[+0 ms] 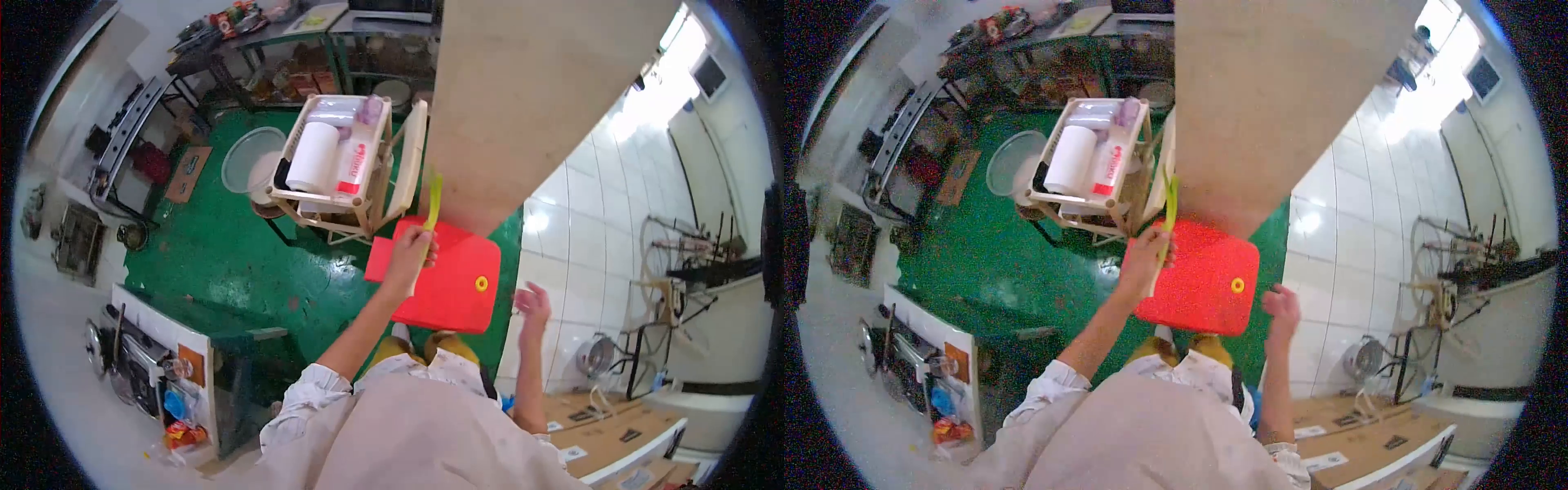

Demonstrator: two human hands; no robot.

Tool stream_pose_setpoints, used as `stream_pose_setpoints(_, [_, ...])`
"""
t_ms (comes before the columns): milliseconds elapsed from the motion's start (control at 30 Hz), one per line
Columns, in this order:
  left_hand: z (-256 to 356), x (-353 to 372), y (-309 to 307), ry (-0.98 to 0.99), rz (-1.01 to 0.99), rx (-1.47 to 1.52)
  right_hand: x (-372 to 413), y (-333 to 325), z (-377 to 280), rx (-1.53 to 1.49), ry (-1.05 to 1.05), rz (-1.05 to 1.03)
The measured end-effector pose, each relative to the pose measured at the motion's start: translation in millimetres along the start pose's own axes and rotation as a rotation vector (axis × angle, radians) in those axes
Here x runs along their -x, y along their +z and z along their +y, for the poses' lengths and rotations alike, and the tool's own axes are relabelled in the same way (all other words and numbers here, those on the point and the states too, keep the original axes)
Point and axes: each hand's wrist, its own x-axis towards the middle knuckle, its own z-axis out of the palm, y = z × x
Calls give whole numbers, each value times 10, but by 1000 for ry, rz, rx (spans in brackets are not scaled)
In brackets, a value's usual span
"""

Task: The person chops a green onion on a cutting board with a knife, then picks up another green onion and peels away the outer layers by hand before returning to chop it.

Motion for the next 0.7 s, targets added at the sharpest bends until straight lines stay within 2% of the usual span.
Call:
stream_pose_setpoints(67, [-193,-134,123,106,39,65,-82,486,-57,-61,-34,-263])
stream_pose_setpoints(133, [-252,-113,264,183,134,92,-13,969,-252,33,-168,-445])
stream_pose_setpoints(200, [-206,-38,358,215,213,248,77,1330,-289,173,-182,-521])
stream_pose_setpoints(267, [39,214,303,51,248,160,21,1506,-131,182,-187,-749])
stream_pose_setpoints(367, [-182,224,-51,214,334,124,101,1746,171,225,-199,-834])
stream_pose_setpoints(433, [-200,357,-408,100,422,141,279,1889,99,135,37,-992])
stream_pose_setpoints(533, [-293,482,-991,201,453,103,528,2249,82,272,99,-1079])
stream_pose_setpoints(567, [-244,552,-1185,107,459,86,559,2389,190,231,113,-1149])
stream_pose_setpoints(700, [-111,735,-1998,164,558,231,747,3122,442,302,158,-1236])
